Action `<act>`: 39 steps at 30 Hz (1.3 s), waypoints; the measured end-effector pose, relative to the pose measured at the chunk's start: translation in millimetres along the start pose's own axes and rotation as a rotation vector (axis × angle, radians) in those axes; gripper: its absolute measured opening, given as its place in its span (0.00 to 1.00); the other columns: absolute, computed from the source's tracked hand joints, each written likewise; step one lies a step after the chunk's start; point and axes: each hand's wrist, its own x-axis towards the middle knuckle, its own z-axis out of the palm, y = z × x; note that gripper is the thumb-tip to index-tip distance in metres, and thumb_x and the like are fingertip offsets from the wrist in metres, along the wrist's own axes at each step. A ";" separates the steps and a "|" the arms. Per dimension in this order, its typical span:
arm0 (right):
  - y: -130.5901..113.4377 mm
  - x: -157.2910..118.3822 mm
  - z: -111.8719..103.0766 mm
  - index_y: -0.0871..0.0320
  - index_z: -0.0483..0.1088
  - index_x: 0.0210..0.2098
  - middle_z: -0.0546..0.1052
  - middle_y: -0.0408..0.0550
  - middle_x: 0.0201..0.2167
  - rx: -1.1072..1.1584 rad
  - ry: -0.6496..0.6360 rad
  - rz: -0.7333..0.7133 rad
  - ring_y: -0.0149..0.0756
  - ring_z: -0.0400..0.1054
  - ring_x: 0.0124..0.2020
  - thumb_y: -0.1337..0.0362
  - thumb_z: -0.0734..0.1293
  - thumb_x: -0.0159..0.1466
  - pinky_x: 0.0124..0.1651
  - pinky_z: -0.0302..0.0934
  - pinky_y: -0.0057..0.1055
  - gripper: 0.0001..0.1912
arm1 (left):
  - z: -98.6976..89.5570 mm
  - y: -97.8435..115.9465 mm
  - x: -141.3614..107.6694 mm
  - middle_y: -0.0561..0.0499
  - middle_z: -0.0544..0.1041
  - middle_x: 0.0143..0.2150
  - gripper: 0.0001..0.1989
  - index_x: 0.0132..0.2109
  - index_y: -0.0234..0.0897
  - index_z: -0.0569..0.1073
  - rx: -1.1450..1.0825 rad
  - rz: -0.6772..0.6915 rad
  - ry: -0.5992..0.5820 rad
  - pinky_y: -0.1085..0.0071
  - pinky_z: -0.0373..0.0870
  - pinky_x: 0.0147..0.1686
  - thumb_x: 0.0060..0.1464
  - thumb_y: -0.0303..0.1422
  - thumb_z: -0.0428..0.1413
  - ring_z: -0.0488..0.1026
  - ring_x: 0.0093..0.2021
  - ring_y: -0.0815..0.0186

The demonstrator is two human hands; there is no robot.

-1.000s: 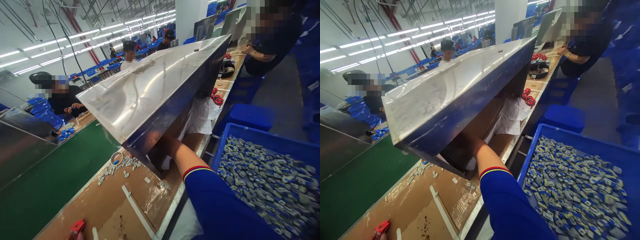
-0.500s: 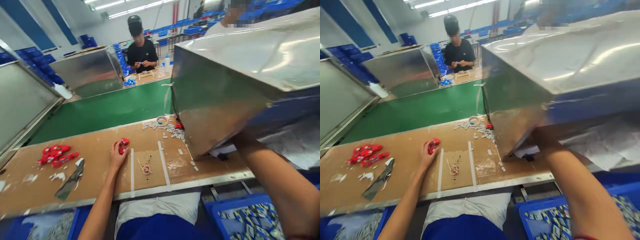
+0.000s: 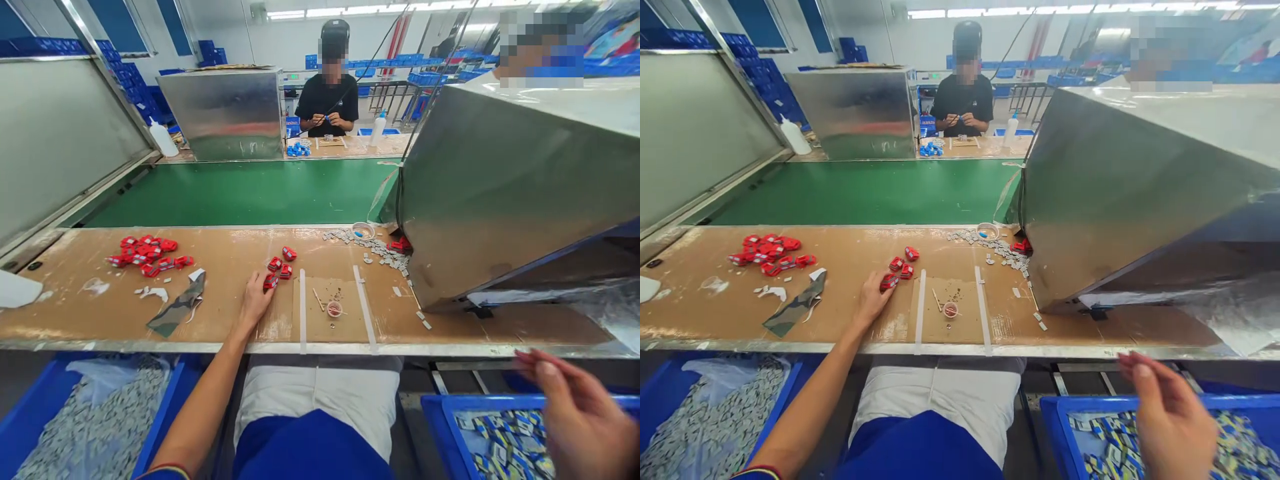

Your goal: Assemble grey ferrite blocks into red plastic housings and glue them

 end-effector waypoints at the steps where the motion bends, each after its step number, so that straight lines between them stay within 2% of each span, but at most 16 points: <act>1: 10.6 -21.9 -0.9 0.47 0.80 0.36 0.82 0.62 0.39 -0.006 -0.040 0.030 0.60 0.79 0.47 0.35 0.77 0.51 0.59 0.67 0.61 0.26 | -1.1 2.6 -3.1 0.43 0.79 0.48 0.12 0.49 0.39 0.79 -0.040 -0.009 0.003 0.50 0.74 0.60 0.57 0.29 0.61 0.78 0.52 0.52; 4: 36.5 -73.9 4.6 0.54 0.79 0.38 0.84 0.57 0.37 -0.054 -0.206 0.108 0.55 0.80 0.41 0.33 0.76 0.50 0.52 0.73 0.56 0.32 | -4.0 15.0 -20.9 0.44 0.81 0.49 0.12 0.49 0.39 0.79 -0.199 -0.027 -0.028 0.56 0.78 0.55 0.58 0.34 0.63 0.80 0.51 0.54; 7: 47.5 -100.0 24.5 0.58 0.79 0.41 0.85 0.55 0.37 -0.038 -0.329 0.080 0.47 0.80 0.38 0.36 0.74 0.56 0.44 0.76 0.43 0.31 | 1.3 31.2 -49.3 0.43 0.83 0.51 0.17 0.52 0.38 0.77 -0.387 -0.060 -0.110 0.61 0.80 0.51 0.60 0.41 0.63 0.83 0.49 0.57; 10: 43.8 -110.9 59.1 0.58 0.79 0.43 0.85 0.53 0.36 0.030 -0.483 -0.056 0.41 0.80 0.36 0.43 0.75 0.62 0.39 0.75 0.35 0.24 | 17.1 47.7 -78.2 0.42 0.85 0.48 0.20 0.53 0.36 0.76 -0.533 -0.107 -0.194 0.64 0.82 0.46 0.61 0.45 0.63 0.85 0.44 0.59; 13: 33.1 -115.9 105.7 0.58 0.79 0.49 0.83 0.50 0.34 0.064 -0.670 -0.231 0.38 0.78 0.33 0.49 0.74 0.65 0.36 0.74 0.33 0.21 | 35.2 63.2 -96.3 0.43 0.85 0.45 0.20 0.52 0.36 0.75 -0.678 -0.177 -0.289 0.66 0.82 0.45 0.60 0.44 0.65 0.85 0.42 0.61; 16: 23.4 -116.0 150.2 0.59 0.78 0.52 0.83 0.49 0.34 0.074 -0.756 -0.340 0.35 0.76 0.30 0.52 0.72 0.68 0.34 0.73 0.31 0.20 | 46.5 76.0 -97.6 0.45 0.84 0.45 0.18 0.51 0.37 0.76 -0.705 -0.205 -0.387 0.66 0.80 0.48 0.58 0.41 0.67 0.83 0.45 0.61; 19: 18.0 -111.7 176.9 0.57 0.80 0.46 0.83 0.50 0.35 0.078 -0.776 -0.416 0.36 0.77 0.33 0.57 0.70 0.69 0.36 0.72 0.31 0.12 | 50.0 82.8 -87.4 0.47 0.83 0.44 0.15 0.50 0.37 0.79 -0.599 -0.163 -0.463 0.69 0.78 0.45 0.57 0.37 0.66 0.81 0.43 0.62; 22: 16.4 -106.7 185.5 0.56 0.81 0.40 0.83 0.50 0.36 0.093 -0.734 -0.444 0.37 0.78 0.37 0.62 0.69 0.71 0.40 0.73 0.32 0.08 | 49.9 82.6 -78.1 0.47 0.83 0.43 0.14 0.50 0.37 0.80 -0.571 -0.152 -0.514 0.70 0.77 0.43 0.57 0.34 0.66 0.80 0.41 0.63; 26: 16.2 -105.1 188.1 0.55 0.81 0.39 0.83 0.49 0.35 0.161 -0.625 -0.472 0.37 0.79 0.37 0.65 0.69 0.70 0.40 0.74 0.33 0.07 | 47.8 78.2 -76.5 0.45 0.84 0.43 0.14 0.50 0.35 0.79 -0.609 -0.222 -0.516 0.70 0.79 0.42 0.58 0.34 0.65 0.82 0.42 0.61; 29: 17.3 -108.2 189.3 0.54 0.81 0.38 0.83 0.49 0.34 0.212 -0.587 -0.502 0.37 0.80 0.36 0.65 0.70 0.70 0.39 0.75 0.34 0.05 | 45.9 77.8 -77.9 0.45 0.84 0.40 0.12 0.49 0.35 0.79 -0.563 -0.210 -0.519 0.72 0.77 0.37 0.58 0.33 0.65 0.82 0.39 0.62; 31: 19.1 -111.4 188.3 0.55 0.80 0.38 0.84 0.50 0.35 0.235 -0.559 -0.453 0.39 0.81 0.37 0.63 0.71 0.70 0.40 0.76 0.36 0.05 | 45.5 78.9 -78.0 0.46 0.85 0.39 0.12 0.49 0.36 0.80 -0.518 -0.189 -0.501 0.73 0.77 0.35 0.58 0.32 0.65 0.82 0.37 0.63; 33: 21.2 -114.5 185.7 0.56 0.78 0.37 0.84 0.51 0.35 0.257 -0.550 -0.346 0.40 0.82 0.38 0.61 0.71 0.70 0.41 0.78 0.37 0.07 | 45.9 80.1 -77.7 0.47 0.85 0.38 0.12 0.49 0.36 0.80 -0.489 -0.178 -0.483 0.73 0.77 0.35 0.57 0.31 0.66 0.82 0.36 0.63; 36: 21.2 -117.9 181.0 0.56 0.77 0.35 0.85 0.51 0.33 0.282 -0.566 -0.209 0.39 0.82 0.35 0.58 0.71 0.70 0.38 0.79 0.34 0.10 | 47.5 80.8 -78.2 0.48 0.85 0.38 0.11 0.48 0.36 0.80 -0.450 -0.156 -0.473 0.74 0.76 0.32 0.57 0.31 0.65 0.81 0.34 0.65; 39: 14.2 -122.0 175.8 0.56 0.76 0.35 0.85 0.50 0.33 0.326 -0.559 -0.160 0.38 0.82 0.33 0.58 0.72 0.70 0.36 0.78 0.32 0.10 | 49.0 80.6 -80.1 0.47 0.86 0.39 0.10 0.48 0.36 0.80 -0.398 -0.113 -0.454 0.74 0.76 0.32 0.58 0.30 0.64 0.81 0.33 0.65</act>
